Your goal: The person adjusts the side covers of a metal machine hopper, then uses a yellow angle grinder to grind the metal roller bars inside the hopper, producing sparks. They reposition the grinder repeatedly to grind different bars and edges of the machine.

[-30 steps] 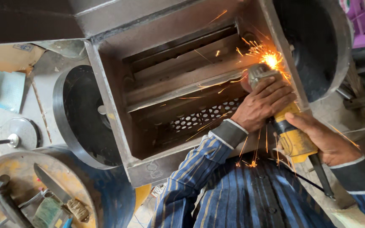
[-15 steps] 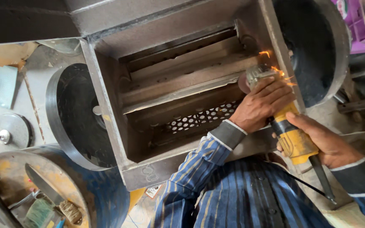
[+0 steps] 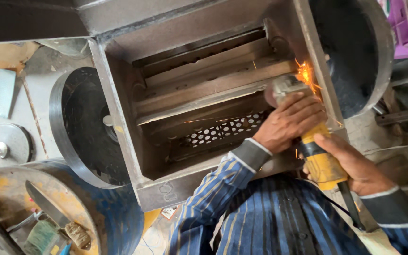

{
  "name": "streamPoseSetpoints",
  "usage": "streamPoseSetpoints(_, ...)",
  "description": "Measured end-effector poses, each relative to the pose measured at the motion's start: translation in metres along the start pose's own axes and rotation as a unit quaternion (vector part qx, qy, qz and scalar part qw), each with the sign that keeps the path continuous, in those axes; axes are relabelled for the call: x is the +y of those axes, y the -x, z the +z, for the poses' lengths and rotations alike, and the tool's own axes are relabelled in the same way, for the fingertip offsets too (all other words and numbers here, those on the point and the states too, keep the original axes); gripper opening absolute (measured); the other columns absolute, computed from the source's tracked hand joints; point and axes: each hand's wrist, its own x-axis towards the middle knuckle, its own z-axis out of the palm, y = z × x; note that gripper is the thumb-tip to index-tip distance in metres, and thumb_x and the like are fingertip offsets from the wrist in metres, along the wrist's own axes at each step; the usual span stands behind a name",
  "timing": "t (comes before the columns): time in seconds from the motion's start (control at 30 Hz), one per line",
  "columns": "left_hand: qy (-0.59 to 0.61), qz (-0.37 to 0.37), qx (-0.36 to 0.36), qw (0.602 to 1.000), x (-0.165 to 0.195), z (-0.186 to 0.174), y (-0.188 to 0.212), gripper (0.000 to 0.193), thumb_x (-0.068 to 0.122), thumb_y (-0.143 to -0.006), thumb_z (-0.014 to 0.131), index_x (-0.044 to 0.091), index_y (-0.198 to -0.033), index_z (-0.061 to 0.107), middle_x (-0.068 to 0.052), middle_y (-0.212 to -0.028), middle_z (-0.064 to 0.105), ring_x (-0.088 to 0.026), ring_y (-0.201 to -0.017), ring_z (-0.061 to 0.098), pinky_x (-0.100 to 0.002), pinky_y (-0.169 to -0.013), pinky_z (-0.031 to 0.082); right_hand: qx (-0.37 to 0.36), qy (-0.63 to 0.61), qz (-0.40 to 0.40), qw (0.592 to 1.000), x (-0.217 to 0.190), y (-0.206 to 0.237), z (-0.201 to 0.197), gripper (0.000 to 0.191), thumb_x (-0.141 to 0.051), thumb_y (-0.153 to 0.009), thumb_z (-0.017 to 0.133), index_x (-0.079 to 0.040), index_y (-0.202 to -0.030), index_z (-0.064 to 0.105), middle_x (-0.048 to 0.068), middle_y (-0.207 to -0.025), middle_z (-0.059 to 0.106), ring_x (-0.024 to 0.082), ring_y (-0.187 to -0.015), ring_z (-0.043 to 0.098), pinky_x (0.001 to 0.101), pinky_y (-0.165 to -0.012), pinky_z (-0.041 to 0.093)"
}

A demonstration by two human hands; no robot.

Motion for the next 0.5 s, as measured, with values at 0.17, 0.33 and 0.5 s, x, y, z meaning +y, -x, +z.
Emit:
streamPoseSetpoints(0.17, 0.019, 0.024, 0.012, 0.999, 0.003, 0.017, -0.004, 0.057, 0.012, -0.086, 0.065, 0.007, -0.142, 0.056, -0.011, -0.149, 0.055, -0.026, -0.150, 0.045, -0.047, -0.134, 0.028, 0.019, 0.035, -0.025, 0.999, 0.004, 0.007, -0.010, 0.040, -0.041, -0.093, 0.062, -0.005, -0.110, 0.059, 0.009, -0.079, 0.069, 0.021, -0.059, 0.069, 0.0373, -0.049, 0.058)
streamPoseSetpoints(0.33, -0.034, -0.020, 0.007, 0.999, 0.008, 0.007, 0.019, 0.060, 0.010, -0.085, 0.065, 0.009, -0.144, 0.055, -0.009, -0.150, 0.055, -0.027, -0.150, 0.044, -0.048, -0.133, 0.028, 0.000, 0.066, -0.015, 0.998, 0.012, -0.001, 0.000, 0.036, -0.038, -0.092, 0.063, -0.009, -0.114, 0.059, 0.008, -0.080, 0.067, 0.021, -0.061, 0.069, 0.0353, -0.050, 0.057)
streamPoseSetpoints(0.5, -0.039, -0.017, -0.007, 0.999, 0.009, 0.006, 0.023, 0.067, 0.009, -0.079, 0.065, 0.009, -0.145, 0.054, -0.008, -0.150, 0.055, -0.027, -0.151, 0.043, -0.047, -0.131, 0.029, -0.007, 0.066, -0.025, 0.997, 0.014, -0.004, -0.005, 0.036, -0.035, -0.091, 0.064, -0.010, -0.116, 0.057, 0.005, -0.083, 0.065, 0.019, -0.064, 0.069, 0.0344, -0.052, 0.058)
